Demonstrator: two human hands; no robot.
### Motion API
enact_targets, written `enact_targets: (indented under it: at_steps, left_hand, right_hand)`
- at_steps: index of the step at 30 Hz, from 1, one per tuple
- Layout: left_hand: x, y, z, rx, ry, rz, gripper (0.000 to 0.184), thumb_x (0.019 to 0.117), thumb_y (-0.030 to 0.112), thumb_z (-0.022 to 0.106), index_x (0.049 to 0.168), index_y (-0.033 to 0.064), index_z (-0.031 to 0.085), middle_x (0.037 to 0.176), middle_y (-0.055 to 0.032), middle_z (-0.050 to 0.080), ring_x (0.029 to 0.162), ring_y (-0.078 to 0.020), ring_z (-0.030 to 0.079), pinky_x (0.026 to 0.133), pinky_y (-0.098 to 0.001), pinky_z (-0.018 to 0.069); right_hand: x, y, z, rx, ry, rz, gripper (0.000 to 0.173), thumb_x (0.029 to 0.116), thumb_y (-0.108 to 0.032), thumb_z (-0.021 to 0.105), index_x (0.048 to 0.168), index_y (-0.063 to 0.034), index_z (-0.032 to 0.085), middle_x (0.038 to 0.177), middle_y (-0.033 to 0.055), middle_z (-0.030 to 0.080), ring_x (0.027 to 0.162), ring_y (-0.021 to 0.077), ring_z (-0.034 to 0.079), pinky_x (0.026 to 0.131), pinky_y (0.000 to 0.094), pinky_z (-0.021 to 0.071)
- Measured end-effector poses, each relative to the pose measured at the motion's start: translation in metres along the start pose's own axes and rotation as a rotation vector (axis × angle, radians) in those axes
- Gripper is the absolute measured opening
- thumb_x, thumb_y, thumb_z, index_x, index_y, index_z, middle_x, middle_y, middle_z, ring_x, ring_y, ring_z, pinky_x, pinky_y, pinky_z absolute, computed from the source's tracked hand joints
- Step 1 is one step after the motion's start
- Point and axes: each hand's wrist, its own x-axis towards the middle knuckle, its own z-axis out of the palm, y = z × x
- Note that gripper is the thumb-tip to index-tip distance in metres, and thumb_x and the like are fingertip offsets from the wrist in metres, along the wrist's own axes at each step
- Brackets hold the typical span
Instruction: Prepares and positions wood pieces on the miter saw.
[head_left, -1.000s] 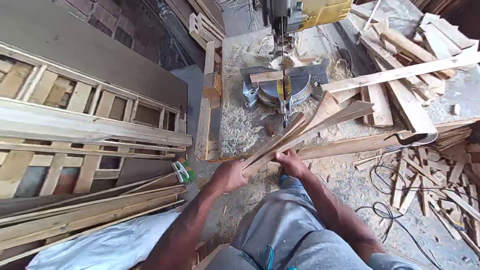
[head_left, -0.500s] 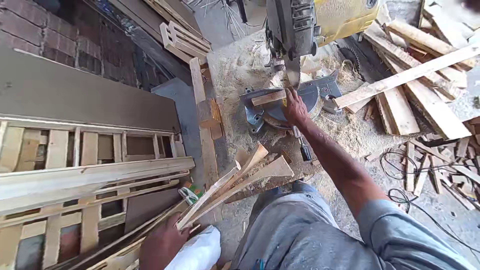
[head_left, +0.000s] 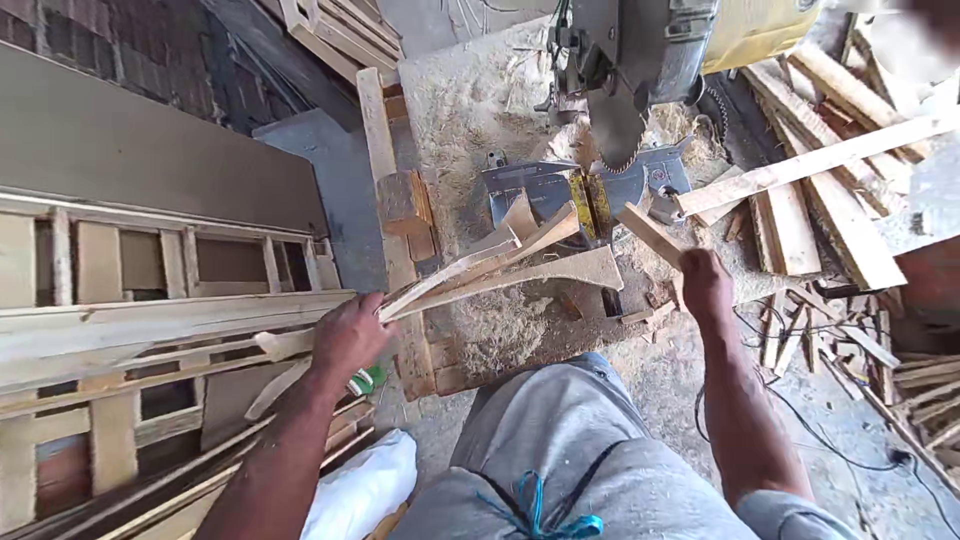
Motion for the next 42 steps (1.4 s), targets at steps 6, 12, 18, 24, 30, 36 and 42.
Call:
enact_targets:
  at_steps: [6, 12, 18, 24, 30, 36, 42]
  left_hand:
    - [0.102, 0.069, -0.007, -0.029, -0.049, 0.084, 0.053, 0.0893, 0.019, 0.069, 0.139, 0.0048, 0.057, 0.127, -0.0282, 0.064, 0.116, -0.0493, 0.063, 0.093, -0.0694, 0.0491]
    - [0.142, 0.077, 0.013, 0.024, -0.106, 0.1, 0.055, 0.0893, 0.011, 0.07, 0.141, 0.0039, 0.054, 0.133, -0.03, 0.06, 0.121, -0.0511, 0.06, 0.098, -0.0688, 0.0474]
    - [0.139, 0.114, 0.006, 0.02, -0.01, 0.179, 0.047, 0.094, 0.007, 0.061, 0.14, 0.0049, 0.055, 0.132, -0.0282, 0.061, 0.125, -0.0483, 0.058, 0.101, -0.065, 0.0464]
    - [0.141, 0.117, 0.019, -0.145, -0.126, 0.325, 0.077, 0.0968, 0.059, 0.062, 0.15, 0.0052, 0.048, 0.135, -0.0294, 0.059, 0.125, -0.0477, 0.059, 0.105, -0.0628, 0.0465]
    - [0.139, 0.111, 0.026, -0.145, 0.19, 0.235, 0.046, 0.0921, 0.022, 0.07, 0.136, 0.0109, 0.063, 0.128, -0.0257, 0.064, 0.12, -0.0479, 0.06, 0.1, -0.0641, 0.0469]
    - [0.12, 0.109, 0.041, -0.15, 0.256, 0.184, 0.042, 0.0853, 0.014, 0.073, 0.127, 0.0076, 0.067, 0.127, -0.0233, 0.065, 0.115, -0.0446, 0.064, 0.097, -0.0609, 0.0501]
    - [0.084, 0.114, 0.053, -0.138, 0.465, 0.176, 0.032, 0.0883, 0.01, 0.067, 0.12, 0.0061, 0.069, 0.117, -0.023, 0.07, 0.1, -0.043, 0.07, 0.085, -0.0587, 0.0544]
  right_hand:
    - [-0.036, 0.086, -0.021, -0.029, 0.054, 0.298, 0.041, 0.1044, -0.026, 0.055, 0.137, -0.0014, 0.06, 0.138, 0.0266, 0.058, 0.119, 0.0411, 0.063, 0.101, 0.0586, 0.0508]
    - [0.002, 0.008, -0.004, 0.191, 0.0, 0.111, 0.052, 0.1044, -0.04, 0.054, 0.141, -0.0025, 0.057, 0.145, 0.0214, 0.055, 0.124, 0.0298, 0.062, 0.103, 0.0451, 0.0533]
    - [0.041, -0.068, 0.044, 0.128, -0.231, 0.072, 0.083, 0.0916, -0.062, 0.064, 0.153, -0.0093, 0.044, 0.14, 0.0238, 0.057, 0.125, 0.0389, 0.059, 0.104, 0.0566, 0.0497]
    - [0.062, -0.046, 0.04, 0.406, -0.164, 0.16, 0.053, 0.0947, -0.03, 0.07, 0.139, -0.0048, 0.055, 0.106, 0.0137, 0.071, 0.091, 0.0221, 0.07, 0.086, 0.044, 0.0588]
    - [0.088, -0.046, 0.045, 0.735, -0.152, 0.292, 0.026, 0.1013, -0.016, 0.058, 0.123, -0.0027, 0.065, 0.102, 0.0112, 0.072, 0.085, 0.0178, 0.07, 0.078, 0.0401, 0.0593]
    - [0.087, -0.07, 0.036, 0.175, -0.089, 0.143, 0.04, 0.1072, -0.029, 0.045, 0.133, -0.0049, 0.063, 0.123, 0.0189, 0.067, 0.116, 0.0331, 0.064, 0.099, 0.0548, 0.0507]
    - [0.06, -0.115, 0.022, 0.09, -0.062, -0.086, 0.06, 0.104, -0.056, 0.044, 0.135, -0.0078, 0.061, 0.106, 0.0135, 0.07, 0.094, 0.0313, 0.068, 0.083, 0.0549, 0.0557]
